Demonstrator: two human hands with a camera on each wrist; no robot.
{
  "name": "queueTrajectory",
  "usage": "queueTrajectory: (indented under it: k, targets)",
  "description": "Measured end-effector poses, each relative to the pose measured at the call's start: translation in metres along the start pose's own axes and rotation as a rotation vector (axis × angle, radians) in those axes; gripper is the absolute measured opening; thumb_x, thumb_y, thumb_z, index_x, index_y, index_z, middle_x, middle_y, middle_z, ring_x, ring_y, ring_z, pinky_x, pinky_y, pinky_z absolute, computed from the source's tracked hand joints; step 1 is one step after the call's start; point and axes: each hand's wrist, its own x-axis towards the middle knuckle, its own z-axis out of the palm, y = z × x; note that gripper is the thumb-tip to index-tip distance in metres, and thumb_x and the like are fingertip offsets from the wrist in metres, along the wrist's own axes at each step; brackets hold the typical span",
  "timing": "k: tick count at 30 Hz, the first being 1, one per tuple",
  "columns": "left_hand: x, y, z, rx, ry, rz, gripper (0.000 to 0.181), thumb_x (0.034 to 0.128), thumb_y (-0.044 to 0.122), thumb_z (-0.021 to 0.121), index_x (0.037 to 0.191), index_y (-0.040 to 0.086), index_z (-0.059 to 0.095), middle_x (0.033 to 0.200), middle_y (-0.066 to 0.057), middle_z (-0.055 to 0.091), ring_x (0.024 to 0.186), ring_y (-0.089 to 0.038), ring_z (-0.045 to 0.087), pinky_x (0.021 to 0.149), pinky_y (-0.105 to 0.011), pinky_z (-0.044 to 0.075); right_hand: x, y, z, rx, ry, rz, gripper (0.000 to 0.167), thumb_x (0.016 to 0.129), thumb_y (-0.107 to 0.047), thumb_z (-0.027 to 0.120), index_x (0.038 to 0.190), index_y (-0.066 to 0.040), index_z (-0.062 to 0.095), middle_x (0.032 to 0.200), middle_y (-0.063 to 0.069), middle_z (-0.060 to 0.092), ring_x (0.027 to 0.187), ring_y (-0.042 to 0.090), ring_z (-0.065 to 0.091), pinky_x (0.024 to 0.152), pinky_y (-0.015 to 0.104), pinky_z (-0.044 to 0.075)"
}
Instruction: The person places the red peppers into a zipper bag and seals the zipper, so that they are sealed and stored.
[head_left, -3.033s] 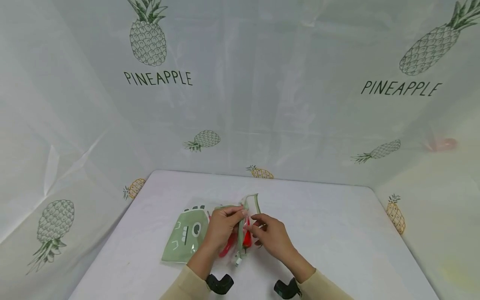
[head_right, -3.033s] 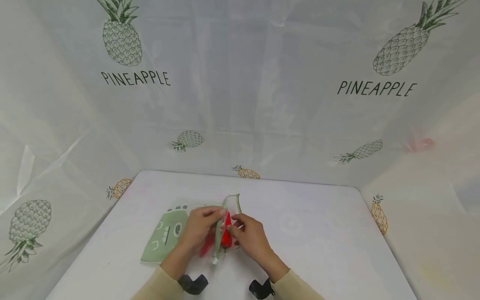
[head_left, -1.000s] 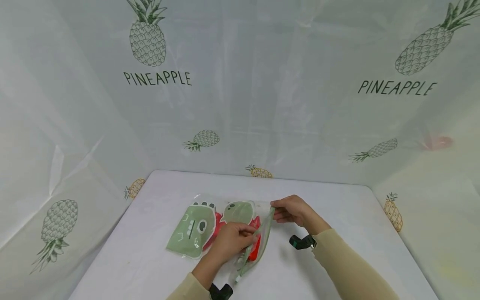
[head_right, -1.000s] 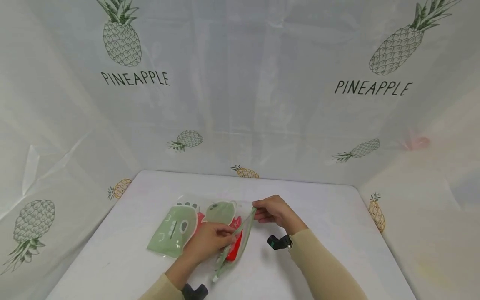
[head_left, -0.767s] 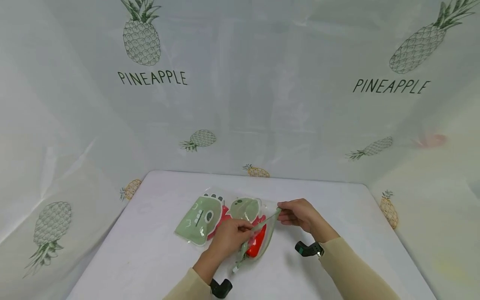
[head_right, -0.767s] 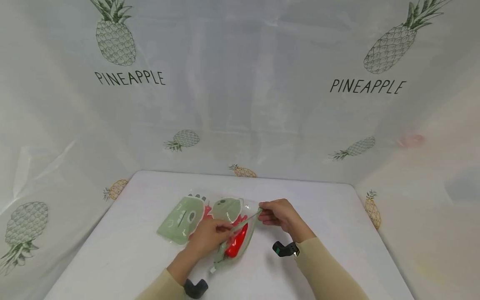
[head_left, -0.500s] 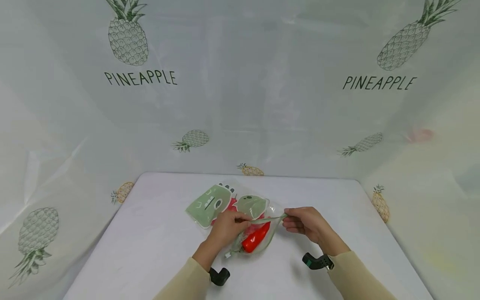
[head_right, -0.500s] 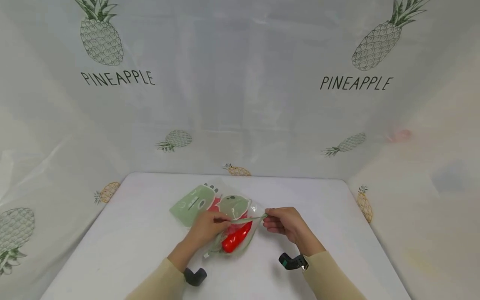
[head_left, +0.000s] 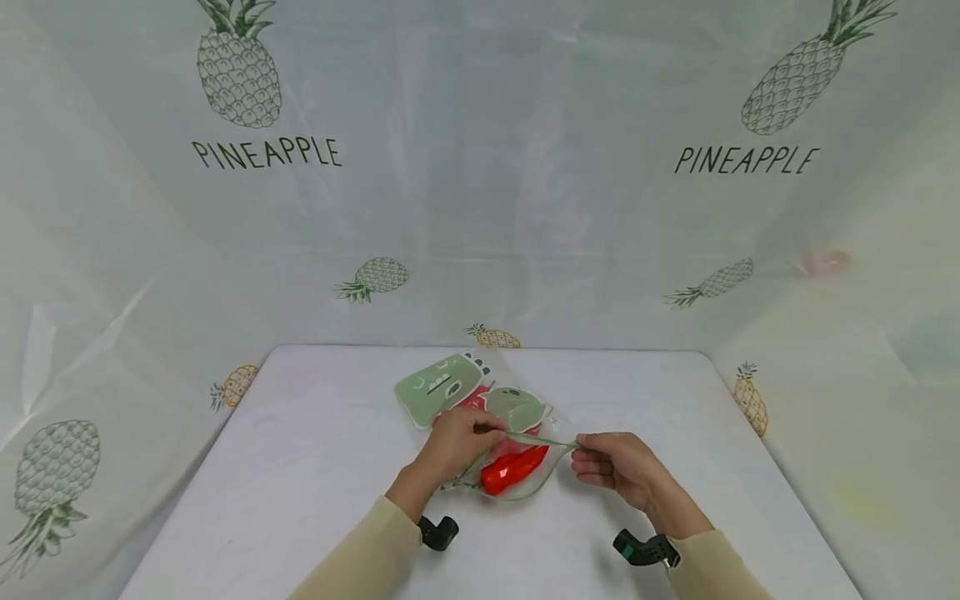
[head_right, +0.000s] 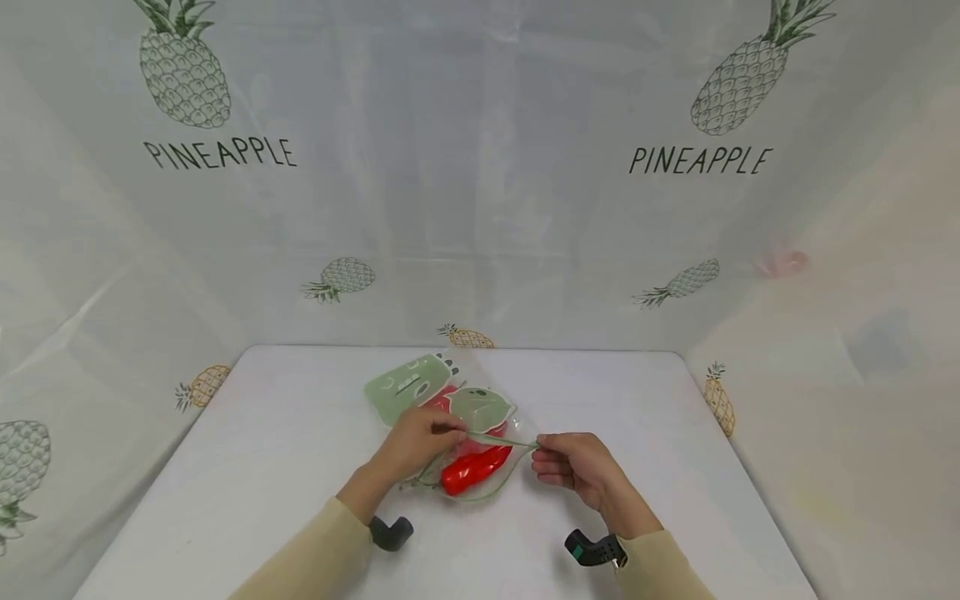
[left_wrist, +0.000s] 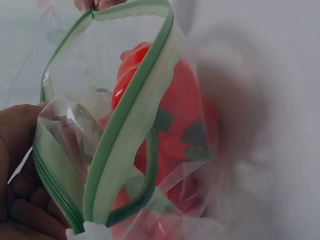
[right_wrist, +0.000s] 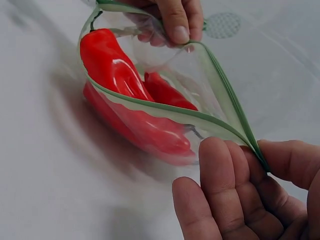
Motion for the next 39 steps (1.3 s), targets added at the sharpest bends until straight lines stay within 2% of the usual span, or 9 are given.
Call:
queueTrajectory:
  k: [7, 11, 15, 20, 22, 29, 31, 35, 39]
  targets:
    - [-0.009, -0.008, -0.002, -0.044, -0.037, 0.012, 0.014, 0.0975, 0.024, 0.077, 0.11, 0.026, 0.082, 0.104, 0.011, 0.072, 0.096, -0.015, 0.063, 0.078, -0.023, 0.06, 0.001, 0.006, 0.0, 0.002, 0.004, 0.004, 0.024, 0.104, -0.018, 0.065, 0.112, 0.002, 0.075, 0.088, 0.004, 0.08, 0.083, 0.016, 0.078, 0.084, 0.034, 0.065]
    - [-0.018, -0.016, -0.005, -0.043, 0.0, 0.027, 0.016, 0.098, 0.029, 0.077, 0.112, 0.024, 0.082, 0.107, 0.01, 0.074, 0.099, -0.013, 0.065, 0.083, -0.022, 0.06, 0.002, 0.011, -0.002, 0.017, 0.009, 0.02, 0.022, 0.104, -0.017, 0.065, 0.11, 0.001, 0.075, 0.087, 0.004, 0.08, 0.082, 0.015, 0.078, 0.083, 0.035, 0.066]
    - [-0.033, -0.024, -0.012, -0.062, 0.049, -0.007, 0.02, 0.0998, 0.031, 0.074, 0.113, 0.017, 0.081, 0.105, 0.005, 0.076, 0.093, -0.012, 0.067, 0.079, -0.021, 0.06, 0.002, 0.014, -0.003, 0.035, 0.008, 0.037, 0.02, 0.104, -0.018, 0.066, 0.108, -0.002, 0.076, 0.087, 0.004, 0.08, 0.081, 0.015, 0.078, 0.083, 0.035, 0.066]
    - [-0.06, -0.034, -0.02, -0.153, 0.09, -0.106, 0.025, 0.1013, 0.027, 0.071, 0.11, 0.005, 0.078, 0.093, -0.008, 0.075, 0.079, -0.013, 0.066, 0.068, -0.022, 0.057, 0.001, 0.017, -0.002, 0.04, -0.002, 0.035, 0.02, 0.104, -0.018, 0.065, 0.109, -0.002, 0.076, 0.088, 0.004, 0.08, 0.083, 0.015, 0.078, 0.084, 0.035, 0.066]
    - [-0.073, -0.038, -0.02, -0.197, 0.097, -0.147, 0.025, 0.1011, 0.026, 0.071, 0.108, 0.003, 0.078, 0.087, -0.008, 0.074, 0.076, -0.012, 0.065, 0.066, -0.023, 0.056, 0.0, 0.018, -0.003, 0.04, -0.005, 0.035, 0.02, 0.104, -0.018, 0.065, 0.11, -0.002, 0.076, 0.089, 0.004, 0.08, 0.083, 0.015, 0.078, 0.084, 0.035, 0.065]
    - [-0.113, -0.055, -0.007, -0.523, 0.056, -0.344, 0.035, 0.1069, 0.025, 0.063, 0.107, -0.007, 0.073, 0.088, -0.005, 0.069, 0.075, -0.013, 0.067, 0.069, -0.027, 0.063, 0.001, 0.019, -0.003, 0.049, -0.026, 0.031, 0.02, 0.105, -0.018, 0.064, 0.11, -0.003, 0.076, 0.09, 0.004, 0.08, 0.084, 0.014, 0.078, 0.085, 0.035, 0.065]
    - [-0.121, -0.059, -0.001, -0.607, 0.044, -0.398, 0.039, 0.1095, 0.028, 0.058, 0.109, -0.009, 0.071, 0.089, -0.006, 0.068, 0.075, -0.013, 0.068, 0.07, -0.029, 0.064, 0.001, 0.019, -0.003, 0.052, -0.033, 0.031, 0.02, 0.105, -0.018, 0.064, 0.109, -0.003, 0.076, 0.09, 0.005, 0.08, 0.084, 0.014, 0.078, 0.085, 0.035, 0.065]
    - [-0.13, -0.06, 0.009, -0.713, 0.022, -0.498, 0.038, 0.1112, 0.03, 0.053, 0.113, -0.007, 0.064, 0.09, -0.007, 0.069, 0.073, -0.014, 0.072, 0.07, -0.031, 0.065, 0.002, 0.019, -0.001, 0.051, -0.04, 0.034, 0.019, 0.105, -0.018, 0.064, 0.108, -0.004, 0.076, 0.09, 0.005, 0.08, 0.084, 0.014, 0.078, 0.085, 0.035, 0.065]
    - [-0.138, -0.06, 0.019, -0.797, -0.038, -0.574, 0.038, 0.1116, 0.031, 0.052, 0.119, -0.005, 0.057, 0.095, -0.011, 0.072, 0.077, -0.017, 0.076, 0.073, -0.032, 0.066, 0.003, 0.018, 0.001, 0.047, -0.038, 0.037, 0.019, 0.105, -0.018, 0.064, 0.108, -0.004, 0.076, 0.09, 0.004, 0.08, 0.084, 0.014, 0.078, 0.085, 0.035, 0.065]
